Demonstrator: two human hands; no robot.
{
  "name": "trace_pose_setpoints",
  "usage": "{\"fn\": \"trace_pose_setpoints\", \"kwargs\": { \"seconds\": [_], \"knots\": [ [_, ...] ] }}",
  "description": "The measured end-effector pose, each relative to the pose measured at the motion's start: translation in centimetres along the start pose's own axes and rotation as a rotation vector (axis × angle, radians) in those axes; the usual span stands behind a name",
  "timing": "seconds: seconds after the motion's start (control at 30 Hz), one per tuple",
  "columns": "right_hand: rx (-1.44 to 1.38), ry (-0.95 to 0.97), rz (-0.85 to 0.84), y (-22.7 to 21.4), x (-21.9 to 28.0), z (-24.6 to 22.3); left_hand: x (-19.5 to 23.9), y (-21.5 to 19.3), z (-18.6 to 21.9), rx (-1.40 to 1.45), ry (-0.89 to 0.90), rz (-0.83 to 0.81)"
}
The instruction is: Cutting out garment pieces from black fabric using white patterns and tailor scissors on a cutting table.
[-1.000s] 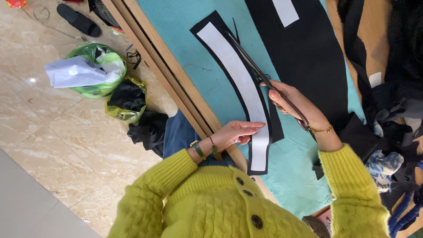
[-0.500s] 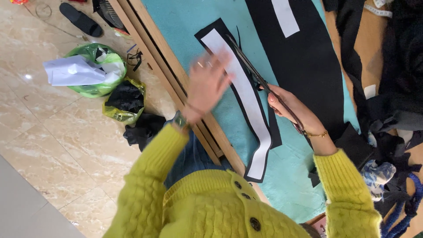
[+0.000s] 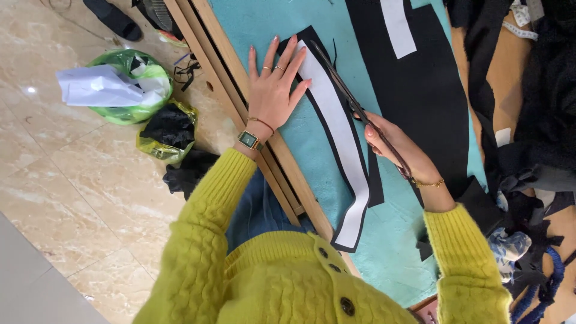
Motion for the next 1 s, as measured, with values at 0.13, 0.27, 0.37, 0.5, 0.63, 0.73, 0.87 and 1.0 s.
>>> {"fn": "trace_pose_setpoints", "kwargs": {
  "seconds": [0.13,0.27,0.37,0.5,0.63,0.73,0.87,1.0],
  "knots": [
    [0.03,0.009,0.008,-0.7,-0.7,1.9,0.0,0.0,0.0,0.006,0.003,0.015],
    [-0.001,0.046,0.014,-1.0,-0.7,2.0,-0.1,-0.1,0.0,0.017,0.009,0.032],
    [0.002,0.035,-0.003,-1.0,-0.7,2.2,0.0,0.0,-0.1,-0.006,0.004,0.019],
    [-0.002,0.009,-0.005,-0.8,-1.3,1.2,-0.1,0.2,-0.1,0.0,-0.001,0.013],
    [0.045,-0.045,-0.03,-0.1,-2.1,-1.3,-0.1,0.2,-0.1,0.002,-0.007,0.028],
    [0.054,-0.018,-0.011,0.1,-2.5,-2.1,-0.1,0.2,-0.2,0.008,-0.012,0.027],
    [0.101,0.052,0.019,-0.5,-3.3,-0.6,-0.1,0.1,-0.1,0.021,-0.014,0.016],
    [0.093,0.0,0.022,0.4,-2.3,-4.0,0.0,0.4,-0.3,0.017,-0.013,0.018]
  ]
}}
Point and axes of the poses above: each hand's wrist, its own x-axis away from the middle knuckle, its own y-axis out of the palm, z = x × y, the point moved 5 cm from there along -x, towards the middle knuckle, and after that the axes turned 8 degrees about -y, right-handed, at the moved point
